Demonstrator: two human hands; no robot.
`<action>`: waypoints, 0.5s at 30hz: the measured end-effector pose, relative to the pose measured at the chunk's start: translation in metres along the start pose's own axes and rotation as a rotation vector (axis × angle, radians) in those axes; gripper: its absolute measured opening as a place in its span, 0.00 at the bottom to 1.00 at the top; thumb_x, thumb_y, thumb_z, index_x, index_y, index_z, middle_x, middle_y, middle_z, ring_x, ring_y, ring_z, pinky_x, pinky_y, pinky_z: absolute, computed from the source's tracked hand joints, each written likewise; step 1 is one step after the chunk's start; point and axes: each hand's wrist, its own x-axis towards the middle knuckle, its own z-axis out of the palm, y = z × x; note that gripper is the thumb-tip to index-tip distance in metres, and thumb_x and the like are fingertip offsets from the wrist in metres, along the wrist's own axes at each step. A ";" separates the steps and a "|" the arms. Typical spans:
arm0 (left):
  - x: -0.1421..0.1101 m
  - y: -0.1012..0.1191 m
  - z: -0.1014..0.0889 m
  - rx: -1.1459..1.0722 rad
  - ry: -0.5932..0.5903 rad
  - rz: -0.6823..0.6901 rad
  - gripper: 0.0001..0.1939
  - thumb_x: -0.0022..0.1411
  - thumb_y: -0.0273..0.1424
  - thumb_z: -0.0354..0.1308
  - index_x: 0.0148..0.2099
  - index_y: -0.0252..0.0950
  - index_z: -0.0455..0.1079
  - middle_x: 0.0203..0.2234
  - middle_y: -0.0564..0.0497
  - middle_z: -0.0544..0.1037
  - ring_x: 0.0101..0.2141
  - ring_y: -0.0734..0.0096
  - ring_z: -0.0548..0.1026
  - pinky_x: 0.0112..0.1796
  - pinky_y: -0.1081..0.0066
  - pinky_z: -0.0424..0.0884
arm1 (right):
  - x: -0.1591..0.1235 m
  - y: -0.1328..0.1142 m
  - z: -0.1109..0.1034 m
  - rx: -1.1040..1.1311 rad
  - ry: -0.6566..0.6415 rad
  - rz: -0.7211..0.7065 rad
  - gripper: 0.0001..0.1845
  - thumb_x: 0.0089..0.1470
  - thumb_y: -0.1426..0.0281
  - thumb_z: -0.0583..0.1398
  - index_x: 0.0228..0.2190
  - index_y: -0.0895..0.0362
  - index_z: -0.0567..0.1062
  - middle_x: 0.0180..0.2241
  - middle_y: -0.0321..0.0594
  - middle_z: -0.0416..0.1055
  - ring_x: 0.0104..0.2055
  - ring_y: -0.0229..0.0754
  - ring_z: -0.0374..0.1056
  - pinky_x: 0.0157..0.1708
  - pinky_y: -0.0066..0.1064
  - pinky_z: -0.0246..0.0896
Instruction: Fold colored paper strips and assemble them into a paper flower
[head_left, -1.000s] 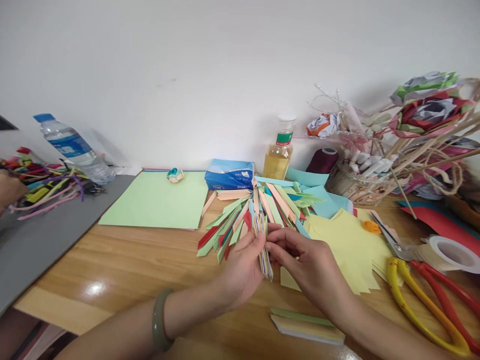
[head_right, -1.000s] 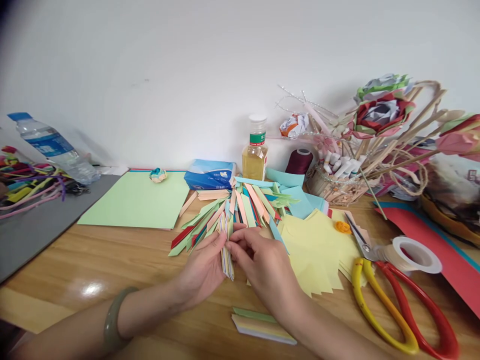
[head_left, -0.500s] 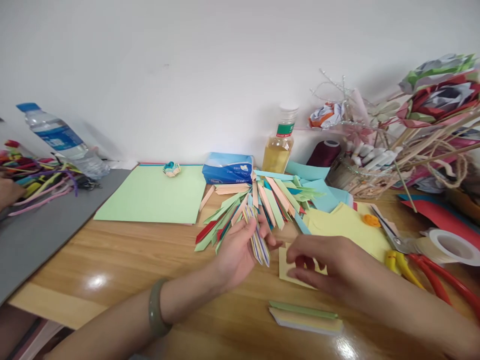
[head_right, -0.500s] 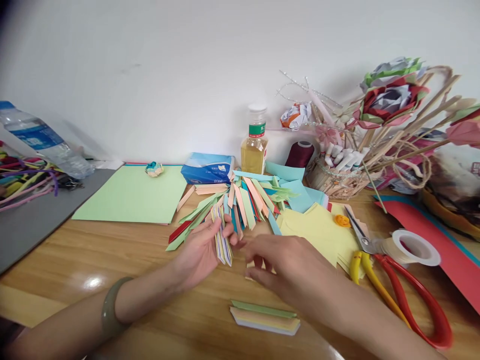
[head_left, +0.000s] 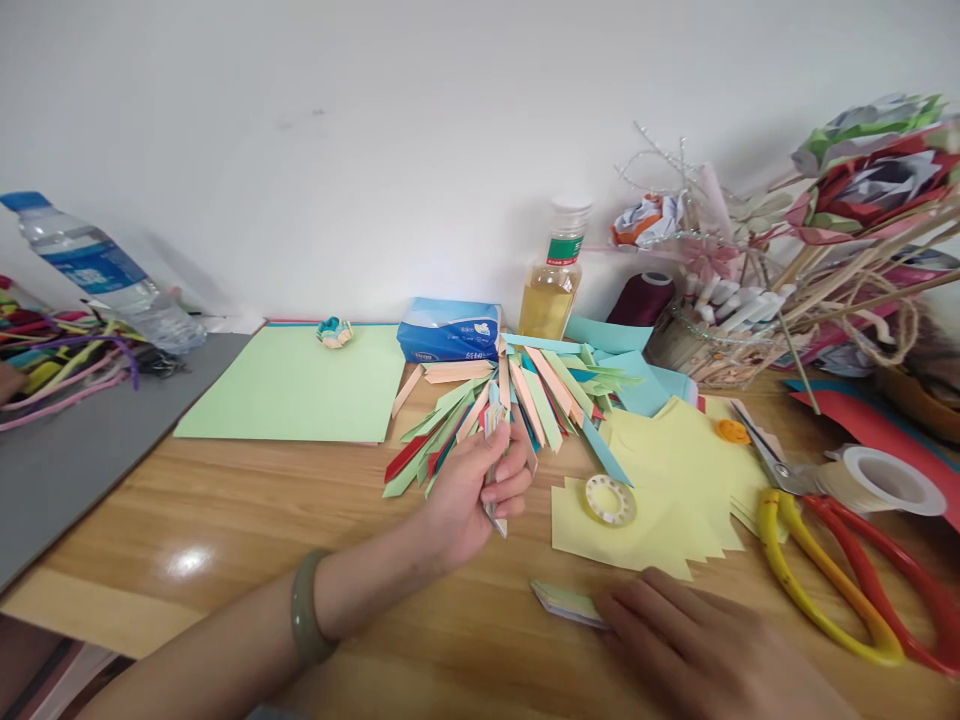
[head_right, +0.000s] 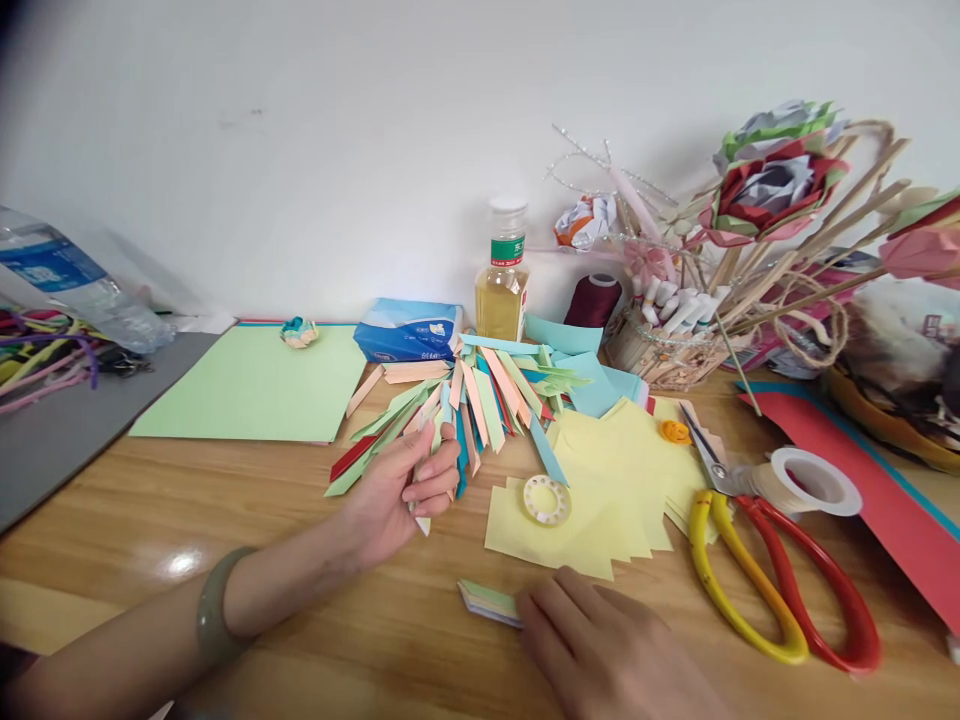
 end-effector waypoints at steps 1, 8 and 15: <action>0.000 0.000 0.000 0.014 0.001 -0.007 0.09 0.58 0.32 0.55 0.29 0.33 0.61 0.16 0.61 0.53 0.14 0.87 0.45 0.14 0.85 0.47 | -0.001 0.000 0.000 0.009 0.016 -0.005 0.26 0.60 0.77 0.37 0.35 0.57 0.73 0.28 0.44 0.75 0.26 0.41 0.70 0.23 0.29 0.65; 0.000 -0.008 0.002 0.005 0.062 0.061 0.08 0.59 0.34 0.55 0.31 0.33 0.64 0.14 0.60 0.58 0.17 0.83 0.61 0.22 0.79 0.66 | 0.015 0.009 -0.015 0.259 0.137 0.368 0.09 0.57 0.71 0.52 0.33 0.54 0.73 0.27 0.39 0.72 0.25 0.36 0.69 0.23 0.24 0.64; 0.000 -0.018 0.005 -0.015 0.153 0.129 0.10 0.57 0.35 0.58 0.39 0.36 0.66 0.34 0.48 0.77 0.37 0.68 0.74 0.41 0.68 0.68 | 0.067 0.004 -0.012 0.017 0.323 0.320 0.09 0.55 0.73 0.53 0.28 0.57 0.73 0.23 0.36 0.70 0.21 0.34 0.66 0.20 0.25 0.56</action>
